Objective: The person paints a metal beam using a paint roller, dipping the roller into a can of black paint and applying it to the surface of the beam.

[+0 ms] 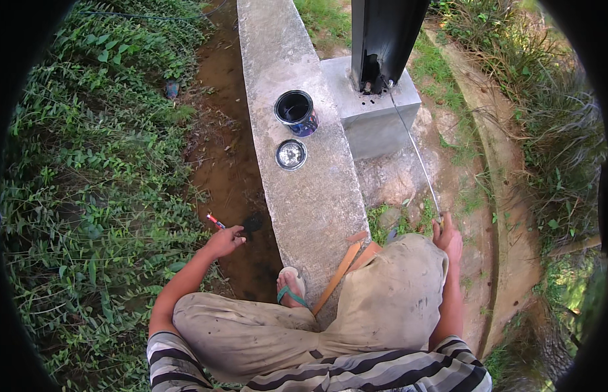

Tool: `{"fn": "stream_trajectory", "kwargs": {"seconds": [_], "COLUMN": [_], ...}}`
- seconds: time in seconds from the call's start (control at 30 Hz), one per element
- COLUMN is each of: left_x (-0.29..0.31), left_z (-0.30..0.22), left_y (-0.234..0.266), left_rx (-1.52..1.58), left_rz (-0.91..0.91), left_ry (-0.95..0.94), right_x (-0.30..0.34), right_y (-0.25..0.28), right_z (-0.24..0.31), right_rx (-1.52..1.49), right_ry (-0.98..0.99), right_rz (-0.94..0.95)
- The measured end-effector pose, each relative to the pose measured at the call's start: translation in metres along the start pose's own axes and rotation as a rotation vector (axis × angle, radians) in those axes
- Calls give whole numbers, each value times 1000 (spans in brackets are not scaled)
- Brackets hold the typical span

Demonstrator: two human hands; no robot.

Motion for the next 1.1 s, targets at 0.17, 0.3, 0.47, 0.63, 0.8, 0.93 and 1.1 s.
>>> {"fn": "stream_trajectory", "kwargs": {"seconds": [0.17,0.3,0.47,0.63,0.8,0.93,1.1], "left_x": [-20,-21,-11,-19,-20,-18,-6], "left_z": [-32,-17,15,-11,-1,-2,18], "left_y": [-11,-13,-20,-30,-19,-20,-19], "left_rx": [-50,52,-19,-120,-67,-77,-84], "left_rz": [114,38,66,166,46,79,109], "left_ry": [-54,-47,-27,-74,-90,-39,-13], "right_x": [-22,0,43,52,39,23,18], "right_y": [-1,4,-21,-75,-65,-63,-61], "right_z": [24,2,-36,-75,-30,-23,-26], "right_rx": [-49,-79,-455,-1012,-1142,-1191,-1219], "right_ry": [64,-14,6,-222,-323,-379,-300], "right_rz": [-109,19,106,242,438,535,588]}}
Point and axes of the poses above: each hand's wrist, its own x-axis away from the middle knuckle, its own y-axis out of the back of the hand, z = x × y, the point moved 5 cm from there along -x, towards the middle knuckle, and after that the axes turned 15 degrees about -z, right-handed, at the moved point
